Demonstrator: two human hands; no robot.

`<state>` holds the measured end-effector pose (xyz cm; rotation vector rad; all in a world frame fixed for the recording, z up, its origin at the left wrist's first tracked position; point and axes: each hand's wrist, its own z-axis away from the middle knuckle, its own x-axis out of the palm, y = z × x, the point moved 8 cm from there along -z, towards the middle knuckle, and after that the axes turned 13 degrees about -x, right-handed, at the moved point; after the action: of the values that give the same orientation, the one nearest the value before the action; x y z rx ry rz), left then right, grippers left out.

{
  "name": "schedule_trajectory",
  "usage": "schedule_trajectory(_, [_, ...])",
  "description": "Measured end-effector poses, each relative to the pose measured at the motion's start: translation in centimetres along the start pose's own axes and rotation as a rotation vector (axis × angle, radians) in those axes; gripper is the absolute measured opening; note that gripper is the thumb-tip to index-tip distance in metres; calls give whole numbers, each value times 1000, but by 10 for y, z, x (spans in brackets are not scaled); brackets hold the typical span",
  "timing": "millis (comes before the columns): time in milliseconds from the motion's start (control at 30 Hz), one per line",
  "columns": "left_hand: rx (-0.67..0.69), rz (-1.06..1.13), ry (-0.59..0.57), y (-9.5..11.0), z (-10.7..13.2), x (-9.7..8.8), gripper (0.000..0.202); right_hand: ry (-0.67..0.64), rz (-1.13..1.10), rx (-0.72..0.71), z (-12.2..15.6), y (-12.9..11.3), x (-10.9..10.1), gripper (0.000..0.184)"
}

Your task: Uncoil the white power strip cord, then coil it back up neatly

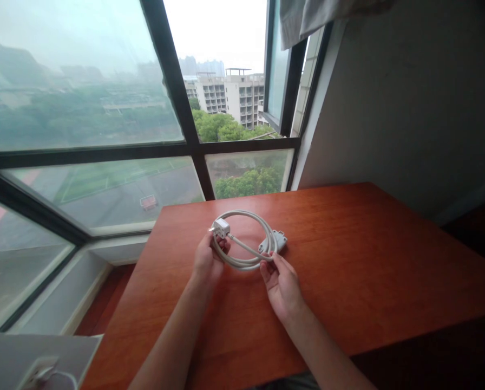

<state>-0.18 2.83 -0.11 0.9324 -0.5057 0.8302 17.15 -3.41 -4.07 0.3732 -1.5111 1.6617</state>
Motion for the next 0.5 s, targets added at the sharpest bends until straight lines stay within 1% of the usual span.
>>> schedule_trajectory(100, [37,-44,79,2,0,-5,12,-53,69,-22,6,1,7,19])
schedule_trajectory(233, [39,-67,94,3,2,-3,16,-125,272,-54,6,4,6,29])
schedule_trajectory(333, [13,-90,118,3,3,-4,18,-215,521,-102,0,4,3,35])
schedule_trajectory(433, [-8,-119,126,2,3,-7,14,-327,817,-204,-7,-2,4,37])
schedule_trajectory(500, [-15,-126,136,2,3,-8,12,-368,965,-269,-8,-8,7,36])
